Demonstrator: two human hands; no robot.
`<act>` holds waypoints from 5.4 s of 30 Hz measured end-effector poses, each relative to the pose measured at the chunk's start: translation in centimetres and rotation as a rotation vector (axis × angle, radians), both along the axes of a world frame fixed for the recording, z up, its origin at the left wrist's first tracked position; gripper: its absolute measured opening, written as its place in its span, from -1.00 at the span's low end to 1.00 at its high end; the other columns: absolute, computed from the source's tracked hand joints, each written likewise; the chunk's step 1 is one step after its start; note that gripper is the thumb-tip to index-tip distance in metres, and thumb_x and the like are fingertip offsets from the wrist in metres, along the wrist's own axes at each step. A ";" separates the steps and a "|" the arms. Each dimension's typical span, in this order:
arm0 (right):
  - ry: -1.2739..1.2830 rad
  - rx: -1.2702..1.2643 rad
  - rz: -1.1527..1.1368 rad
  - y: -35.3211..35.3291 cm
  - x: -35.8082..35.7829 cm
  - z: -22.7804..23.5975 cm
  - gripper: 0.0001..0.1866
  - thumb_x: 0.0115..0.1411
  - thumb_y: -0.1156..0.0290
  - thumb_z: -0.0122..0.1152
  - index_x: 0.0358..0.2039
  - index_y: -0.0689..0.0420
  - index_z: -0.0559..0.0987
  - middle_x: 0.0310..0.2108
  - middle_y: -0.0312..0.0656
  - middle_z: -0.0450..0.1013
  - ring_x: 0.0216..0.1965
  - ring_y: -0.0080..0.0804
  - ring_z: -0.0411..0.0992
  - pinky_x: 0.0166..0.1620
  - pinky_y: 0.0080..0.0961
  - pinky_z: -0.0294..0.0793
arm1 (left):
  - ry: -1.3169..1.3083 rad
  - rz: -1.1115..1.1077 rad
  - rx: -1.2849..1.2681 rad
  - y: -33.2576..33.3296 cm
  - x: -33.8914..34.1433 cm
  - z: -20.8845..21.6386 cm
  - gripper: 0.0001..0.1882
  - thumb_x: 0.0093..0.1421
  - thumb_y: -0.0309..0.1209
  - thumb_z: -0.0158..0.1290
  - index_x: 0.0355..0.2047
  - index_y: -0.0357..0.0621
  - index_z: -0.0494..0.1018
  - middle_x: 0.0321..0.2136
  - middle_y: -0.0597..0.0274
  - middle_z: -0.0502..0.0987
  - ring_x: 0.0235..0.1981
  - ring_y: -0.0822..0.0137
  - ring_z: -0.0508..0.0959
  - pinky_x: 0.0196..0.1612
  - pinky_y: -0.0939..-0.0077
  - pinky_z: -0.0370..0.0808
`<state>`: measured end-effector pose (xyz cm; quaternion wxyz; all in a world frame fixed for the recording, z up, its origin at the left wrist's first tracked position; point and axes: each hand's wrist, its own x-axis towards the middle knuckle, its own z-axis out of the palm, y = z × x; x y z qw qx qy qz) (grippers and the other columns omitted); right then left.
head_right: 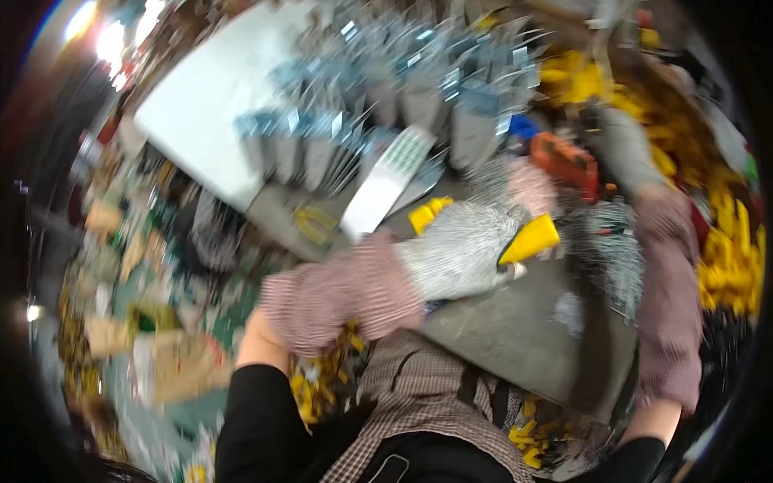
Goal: The person assembles electronic components and metal brackets using an electric screwdriver and pliers, then solders wires with a soldering iron.
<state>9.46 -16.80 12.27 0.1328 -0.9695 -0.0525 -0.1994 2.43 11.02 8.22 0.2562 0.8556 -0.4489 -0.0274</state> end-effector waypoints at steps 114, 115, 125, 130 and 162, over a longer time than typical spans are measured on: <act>-0.093 0.887 -0.580 -14.4 -16.9 -1.7 -0.71 0.35 0.21 0.00 -0.31 0.14 0.56 -0.44 -0.31 0.44 -0.44 -0.63 0.38 -0.31 -0.55 0.39 | 0.024 -0.235 0.088 -2.2 -5.4 -10.7 -0.32 0.03 -0.04 0.24 0.11 -0.03 0.34 0.10 0.03 0.33 0.06 -0.10 0.35 0.11 0.00 0.29; -0.018 1.032 -0.587 -9.3 -20.1 -2.3 -0.71 0.34 0.18 0.01 -0.30 0.12 0.56 -0.45 -0.34 0.45 -0.40 -0.64 0.40 -0.28 -0.59 0.40 | 0.034 -0.243 0.083 -2.1 -5.1 -10.5 -0.32 0.03 -0.04 0.24 0.11 -0.03 0.34 0.10 0.03 0.33 0.06 -0.10 0.35 0.11 0.00 0.29; 0.129 -0.066 -0.427 -4.0 -25.8 -10.0 -0.74 0.11 0.49 0.11 -0.15 0.17 0.52 -0.14 -0.03 0.35 -0.13 -0.08 0.42 -0.10 -0.27 0.47 | -0.239 -0.502 0.252 -11.4 -1.3 -3.3 -0.76 0.10 -0.41 0.06 -0.19 -0.14 0.46 -0.18 0.12 0.43 -0.11 0.10 0.45 -0.07 0.26 0.44; 0.333 -0.374 -0.222 -8.4 -23.9 -13.8 -0.85 0.12 0.48 0.16 -0.29 0.20 0.47 -0.23 -0.05 0.44 -0.15 -0.08 0.47 -0.13 -0.28 0.48 | -0.784 -0.875 0.277 -22.6 0.2 -8.9 -0.82 0.03 -0.40 0.06 -0.34 -0.12 0.56 -0.27 0.21 0.49 -0.14 0.25 0.49 -0.12 0.38 0.50; 0.304 0.146 0.201 0.5 -30.1 -15.1 -0.79 0.05 0.31 0.24 -0.25 -0.06 0.55 -0.28 -0.25 0.40 -0.18 -0.28 0.44 -0.07 -0.22 0.33 | 0.269 -0.691 0.409 -15.1 -4.2 -7.3 -0.70 0.11 -0.32 0.06 -0.11 0.02 0.46 -0.22 0.13 0.54 -0.16 0.05 0.56 -0.14 0.20 0.53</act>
